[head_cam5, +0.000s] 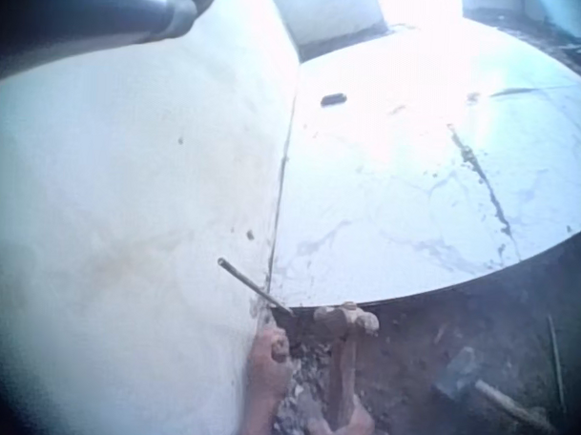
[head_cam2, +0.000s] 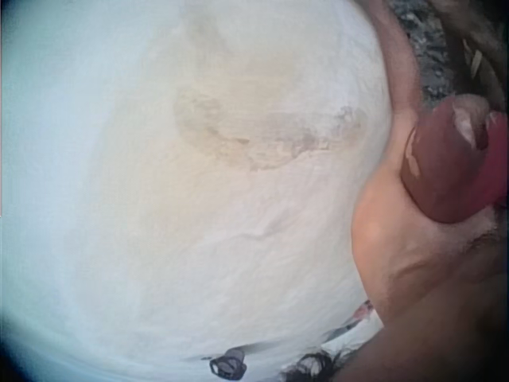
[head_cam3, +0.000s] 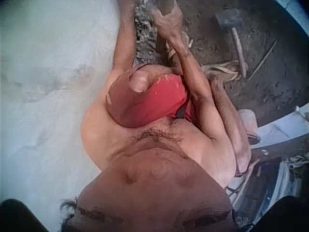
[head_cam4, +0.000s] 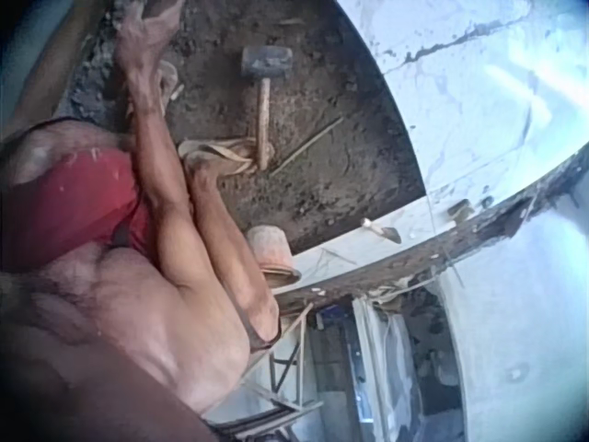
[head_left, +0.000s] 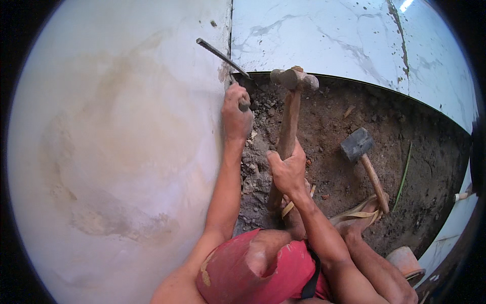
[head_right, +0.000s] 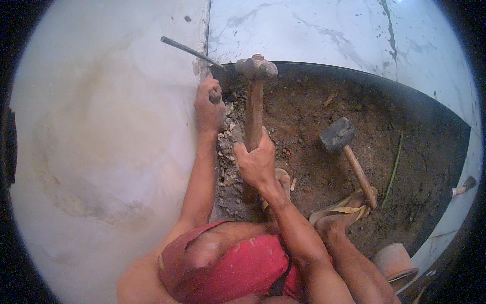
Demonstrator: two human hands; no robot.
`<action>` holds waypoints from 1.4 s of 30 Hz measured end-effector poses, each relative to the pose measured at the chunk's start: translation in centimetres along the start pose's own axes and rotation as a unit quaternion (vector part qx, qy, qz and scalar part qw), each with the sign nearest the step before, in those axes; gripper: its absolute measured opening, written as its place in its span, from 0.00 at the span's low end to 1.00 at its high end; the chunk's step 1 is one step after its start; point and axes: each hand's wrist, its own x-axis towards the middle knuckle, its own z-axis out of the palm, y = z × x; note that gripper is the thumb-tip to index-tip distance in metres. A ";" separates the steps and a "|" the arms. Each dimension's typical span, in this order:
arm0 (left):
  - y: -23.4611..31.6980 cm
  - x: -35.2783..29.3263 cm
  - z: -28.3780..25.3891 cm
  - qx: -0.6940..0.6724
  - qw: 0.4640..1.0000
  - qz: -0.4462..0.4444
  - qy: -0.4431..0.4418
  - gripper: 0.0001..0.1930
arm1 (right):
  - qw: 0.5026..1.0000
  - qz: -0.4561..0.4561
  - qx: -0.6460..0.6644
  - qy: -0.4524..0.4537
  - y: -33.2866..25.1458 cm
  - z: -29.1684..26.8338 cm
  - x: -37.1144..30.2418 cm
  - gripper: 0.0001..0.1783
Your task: The person installs white marble-patterned tiles on a wall using a rubber mallet to tap them into place, a chisel and hammer to adjust edges, and a sponge to wipe excess mortar from the surface.
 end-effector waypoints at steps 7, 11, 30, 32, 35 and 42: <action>-0.5 0.0 1.1 0.031 0.998 0.013 0.061 0.07 | 0.999 0.009 -0.033 -0.007 0.6 -0.4 -0.4 0.19; -0.5 1.1 2.0 0.017 0.995 -0.016 0.092 0.10 | 0.999 -0.010 -0.032 -0.015 0.2 -0.1 -0.5 0.20; -1.3 0.7 4.1 0.011 0.996 0.004 0.094 0.10 | 0.953 -0.278 0.035 -0.117 5.3 3.5 -3.6 0.31; -2.0 1.2 2.4 0.008 0.994 -0.027 0.107 0.09 | 0.971 -0.227 -0.010 -0.078 4.3 4.9 -2.8 0.30; -3.0 1.1 1.6 -0.003 0.990 -0.068 0.122 0.10 | 0.991 -0.023 -0.071 -0.110 3.1 5.2 -1.0 0.28; -2.0 0.9 3.2 0.002 0.995 0.025 0.100 0.11 | 0.953 -0.260 0.108 -0.112 5.2 4.5 -3.2 0.18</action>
